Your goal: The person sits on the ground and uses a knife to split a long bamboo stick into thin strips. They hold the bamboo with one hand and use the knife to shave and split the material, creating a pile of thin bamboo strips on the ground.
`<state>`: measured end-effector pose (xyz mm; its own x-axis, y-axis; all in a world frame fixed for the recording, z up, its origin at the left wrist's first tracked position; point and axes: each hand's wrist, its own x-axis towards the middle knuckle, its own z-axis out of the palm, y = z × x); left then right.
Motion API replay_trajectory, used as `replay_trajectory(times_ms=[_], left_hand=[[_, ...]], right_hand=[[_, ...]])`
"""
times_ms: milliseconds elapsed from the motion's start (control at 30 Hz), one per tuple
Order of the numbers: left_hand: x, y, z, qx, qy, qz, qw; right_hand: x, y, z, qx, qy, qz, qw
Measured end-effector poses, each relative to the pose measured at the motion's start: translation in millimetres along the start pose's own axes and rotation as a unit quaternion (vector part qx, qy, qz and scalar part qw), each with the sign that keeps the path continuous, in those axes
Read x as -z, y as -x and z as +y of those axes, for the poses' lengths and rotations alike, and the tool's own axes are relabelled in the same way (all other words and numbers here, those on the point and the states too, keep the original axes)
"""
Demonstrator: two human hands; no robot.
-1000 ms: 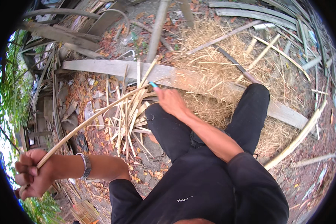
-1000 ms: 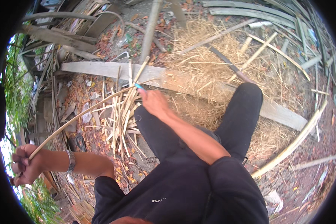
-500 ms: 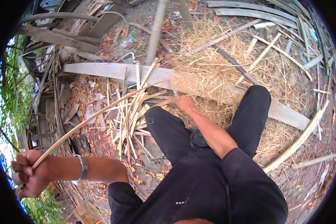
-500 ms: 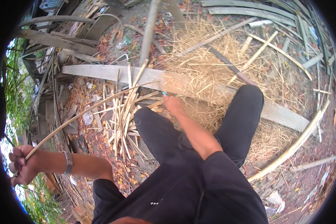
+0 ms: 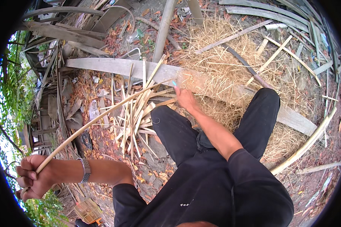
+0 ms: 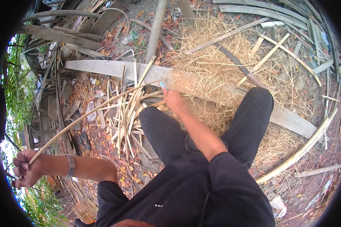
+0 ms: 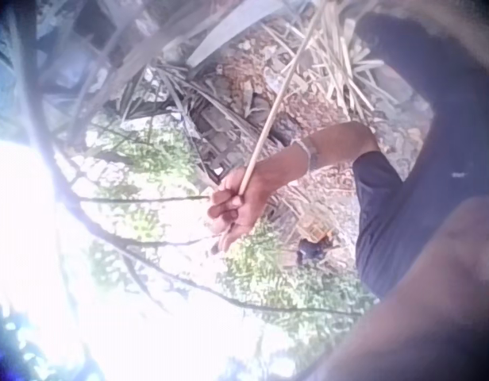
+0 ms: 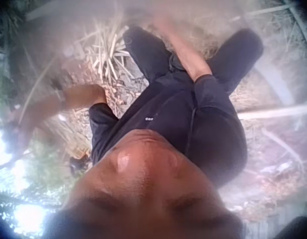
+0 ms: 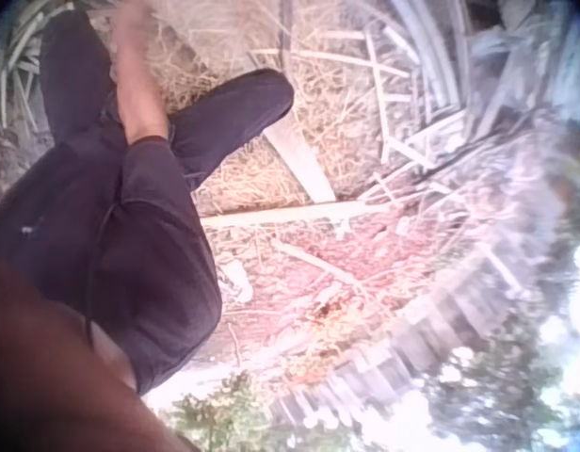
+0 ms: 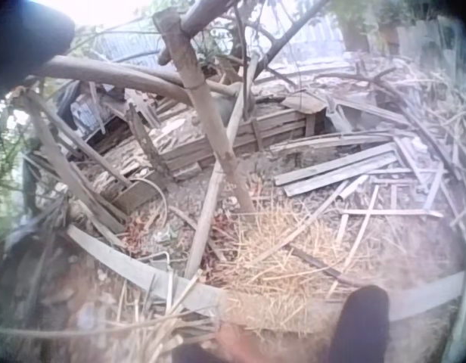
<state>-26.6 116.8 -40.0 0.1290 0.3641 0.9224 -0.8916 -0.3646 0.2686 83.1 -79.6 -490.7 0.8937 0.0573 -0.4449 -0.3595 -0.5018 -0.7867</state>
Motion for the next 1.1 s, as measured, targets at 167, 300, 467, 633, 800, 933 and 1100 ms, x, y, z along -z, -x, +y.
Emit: replay_trajectory(times_ms=[167, 300, 467, 633, 800, 933, 1100], left_hand=[[9.8, -6.4, -5.8, 0.025, 0.014, -0.029, 0.999], [34.4, -21.3, -23.9, 0.013, 0.081, 0.022, 0.996], [-78.0, -6.2, -39.0, -0.171, -0.120, -0.169, 0.963], [-132.6, -32.1, 3.7, -0.327, -0.245, -0.289, 0.866], [-176.3, 25.7, 38.8, -0.382, -0.241, -0.227, 0.863], [-185.1, 51.1, 80.2, -0.377, -0.213, -0.264, 0.862], [-190.2, 57.7, 100.9, -0.387, -0.212, -0.257, 0.860]], right_hand=[[-4.8, -8.4, 39.6, -0.058, 0.037, 0.065, 0.996], [-21.1, 16.9, 67.2, 0.003, 0.052, 0.040, 0.998], [-7.1, -0.9, 126.3, -0.003, 0.135, 0.004, 0.991], [14.6, -39.7, 72.8, 0.064, 0.016, 0.178, 0.982], [57.3, -35.5, 7.1, -0.004, -0.160, 0.098, 0.982], [48.5, -21.6, 8.4, 0.382, -0.019, 0.343, 0.858], [73.1, -66.1, 66.3, 0.259, -0.203, 0.239, 0.914]])
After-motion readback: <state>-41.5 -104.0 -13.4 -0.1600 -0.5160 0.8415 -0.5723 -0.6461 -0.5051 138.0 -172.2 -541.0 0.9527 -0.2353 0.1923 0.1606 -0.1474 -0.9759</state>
